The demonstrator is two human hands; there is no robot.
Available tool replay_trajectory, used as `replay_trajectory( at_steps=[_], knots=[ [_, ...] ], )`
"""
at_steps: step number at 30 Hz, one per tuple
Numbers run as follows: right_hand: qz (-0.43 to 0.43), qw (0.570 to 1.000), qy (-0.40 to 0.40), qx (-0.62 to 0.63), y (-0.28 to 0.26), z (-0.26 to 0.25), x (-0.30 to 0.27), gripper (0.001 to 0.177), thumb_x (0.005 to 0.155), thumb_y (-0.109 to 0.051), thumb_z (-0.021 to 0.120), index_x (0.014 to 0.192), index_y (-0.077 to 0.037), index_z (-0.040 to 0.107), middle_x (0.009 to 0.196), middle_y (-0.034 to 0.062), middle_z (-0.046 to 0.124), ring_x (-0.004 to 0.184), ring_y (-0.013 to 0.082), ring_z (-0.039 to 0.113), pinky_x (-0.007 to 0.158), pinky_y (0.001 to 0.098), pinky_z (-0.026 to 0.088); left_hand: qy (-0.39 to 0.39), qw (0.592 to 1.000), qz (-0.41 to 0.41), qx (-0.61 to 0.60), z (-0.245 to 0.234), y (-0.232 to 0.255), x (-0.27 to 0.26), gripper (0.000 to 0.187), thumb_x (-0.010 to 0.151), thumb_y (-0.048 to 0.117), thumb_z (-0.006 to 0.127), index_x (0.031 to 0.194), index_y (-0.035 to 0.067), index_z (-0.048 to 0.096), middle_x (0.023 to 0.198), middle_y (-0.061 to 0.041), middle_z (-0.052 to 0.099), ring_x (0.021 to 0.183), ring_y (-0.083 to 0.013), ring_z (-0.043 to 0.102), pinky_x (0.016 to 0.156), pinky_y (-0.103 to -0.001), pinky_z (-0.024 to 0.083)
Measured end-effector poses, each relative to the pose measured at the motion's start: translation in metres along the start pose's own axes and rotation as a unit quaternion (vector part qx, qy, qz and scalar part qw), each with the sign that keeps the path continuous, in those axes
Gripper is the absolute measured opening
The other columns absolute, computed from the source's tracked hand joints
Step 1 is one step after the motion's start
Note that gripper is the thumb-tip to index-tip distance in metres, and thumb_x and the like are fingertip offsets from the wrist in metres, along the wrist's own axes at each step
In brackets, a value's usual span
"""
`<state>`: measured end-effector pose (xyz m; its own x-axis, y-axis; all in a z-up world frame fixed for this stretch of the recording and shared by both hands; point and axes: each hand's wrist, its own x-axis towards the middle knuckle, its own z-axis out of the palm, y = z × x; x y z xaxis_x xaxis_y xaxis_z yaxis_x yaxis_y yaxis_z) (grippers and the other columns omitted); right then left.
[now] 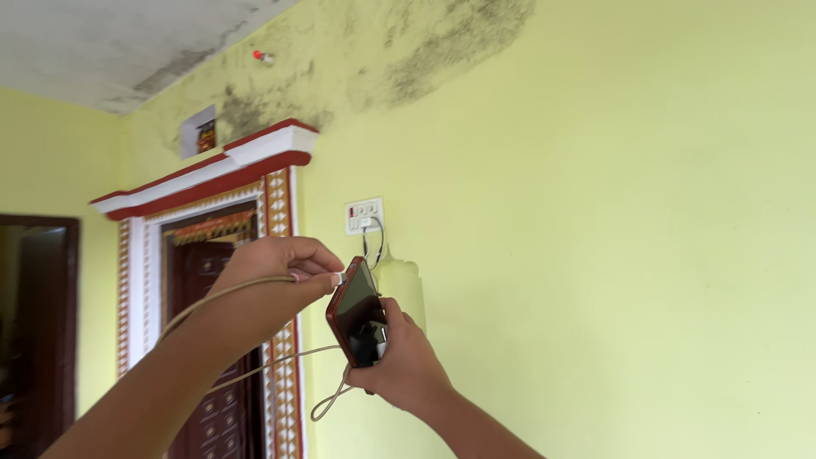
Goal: The person untangles a white charging cable and a black earphone cable, then plugs the charger into a wall socket. They later connect a second charging cable to a smartphone and plug it into another wall socket in a different room.
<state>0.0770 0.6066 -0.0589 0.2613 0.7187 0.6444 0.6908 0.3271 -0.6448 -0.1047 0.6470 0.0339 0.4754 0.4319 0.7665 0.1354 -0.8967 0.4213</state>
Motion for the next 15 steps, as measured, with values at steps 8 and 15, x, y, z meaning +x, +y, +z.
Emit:
replay_trajectory(
  at_steps=[8,15],
  knots=[
    [-0.053,0.981,0.102,-0.155,0.025,0.004,0.028,0.085,0.062,-0.024,0.087,0.136,-0.014,0.046,0.122,0.0126,0.06,0.108,0.0296,0.066,0.088,0.0402,0.058,-0.095,0.985,-0.101,0.105,-0.005,-0.014,0.041,0.013,0.085,0.017,0.077,0.096,0.011,0.082,0.083,-0.005,0.078,0.072,-0.0114,0.071,0.068,-0.031,0.055],
    [0.016,0.965,0.087,-0.247,0.042,0.001,0.028,0.095,0.063,-0.024,0.086,0.146,-0.02,0.04,0.126,0.0092,0.056,0.108,0.0266,0.065,0.09,0.0381,0.058,-0.112,0.97,-0.118,0.181,0.019,-0.035,0.053,0.01,0.083,0.009,0.074,0.091,0.009,0.079,0.084,-0.008,0.078,0.072,-0.0161,0.072,0.066,-0.034,0.057]
  ],
)
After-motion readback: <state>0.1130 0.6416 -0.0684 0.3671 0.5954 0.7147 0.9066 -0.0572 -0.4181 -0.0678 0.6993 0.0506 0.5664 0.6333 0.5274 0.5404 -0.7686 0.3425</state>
